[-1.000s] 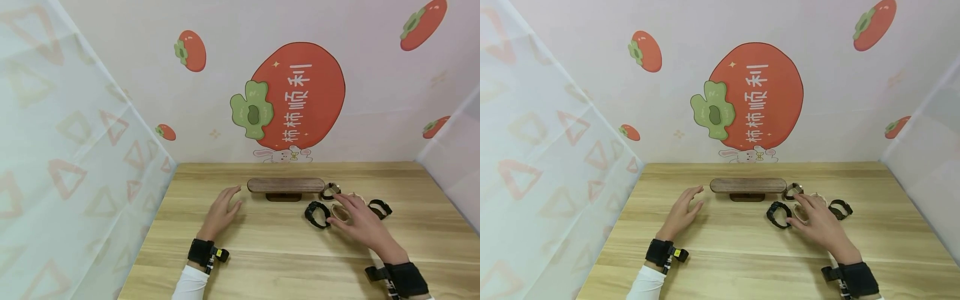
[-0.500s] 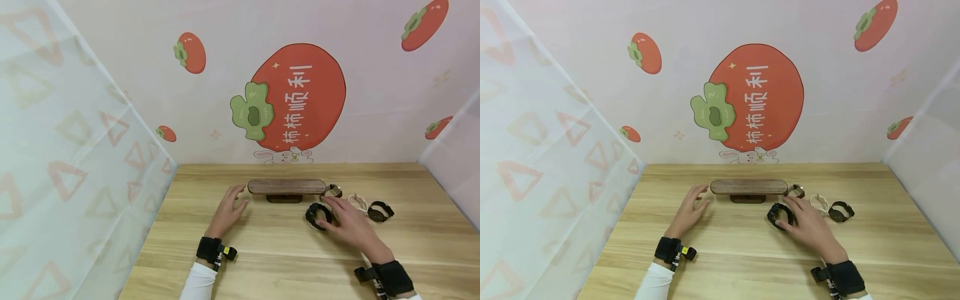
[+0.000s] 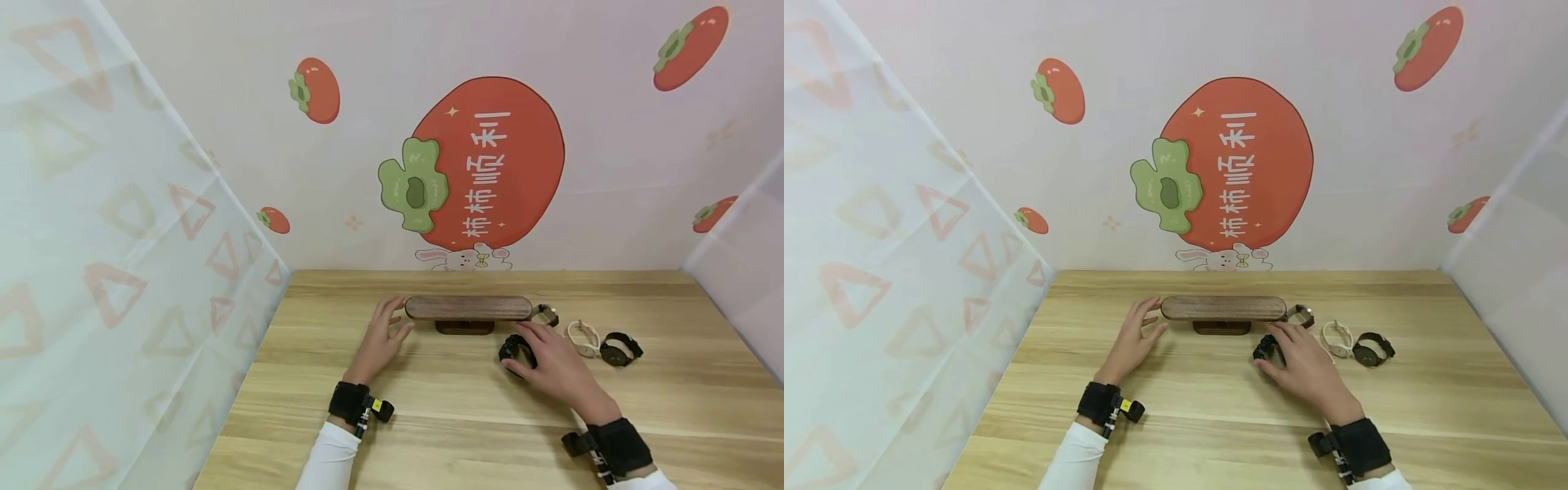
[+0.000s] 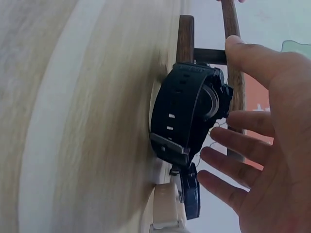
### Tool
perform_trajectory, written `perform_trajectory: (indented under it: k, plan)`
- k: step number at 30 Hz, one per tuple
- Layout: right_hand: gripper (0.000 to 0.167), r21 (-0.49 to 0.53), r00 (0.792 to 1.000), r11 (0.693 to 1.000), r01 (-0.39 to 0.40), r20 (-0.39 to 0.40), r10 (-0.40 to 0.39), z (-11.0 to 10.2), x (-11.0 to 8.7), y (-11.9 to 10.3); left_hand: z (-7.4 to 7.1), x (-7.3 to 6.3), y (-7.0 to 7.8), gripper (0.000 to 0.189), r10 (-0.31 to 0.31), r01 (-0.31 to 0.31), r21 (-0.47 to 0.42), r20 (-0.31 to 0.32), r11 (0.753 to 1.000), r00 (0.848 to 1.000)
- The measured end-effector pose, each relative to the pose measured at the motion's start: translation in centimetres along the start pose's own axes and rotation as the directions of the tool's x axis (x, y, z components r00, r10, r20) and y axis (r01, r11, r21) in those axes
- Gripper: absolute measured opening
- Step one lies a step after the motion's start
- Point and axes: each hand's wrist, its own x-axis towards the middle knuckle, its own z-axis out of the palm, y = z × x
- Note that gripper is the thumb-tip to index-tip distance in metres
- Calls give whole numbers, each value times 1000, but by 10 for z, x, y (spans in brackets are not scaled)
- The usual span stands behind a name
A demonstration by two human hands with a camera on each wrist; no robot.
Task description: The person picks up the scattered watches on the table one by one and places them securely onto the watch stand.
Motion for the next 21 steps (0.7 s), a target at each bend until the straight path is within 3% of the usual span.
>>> perform_trajectory:
  k: [14,21]
  plan:
    - [79,-36,995,998,-57,82,60,3,9,-12,8,13,9,67,-36,36,29,3,999,999]
    - [76,-57,995,996,-63,76,68,10,9,-13,10,16,14,68,-70,68,58,22,996,997]
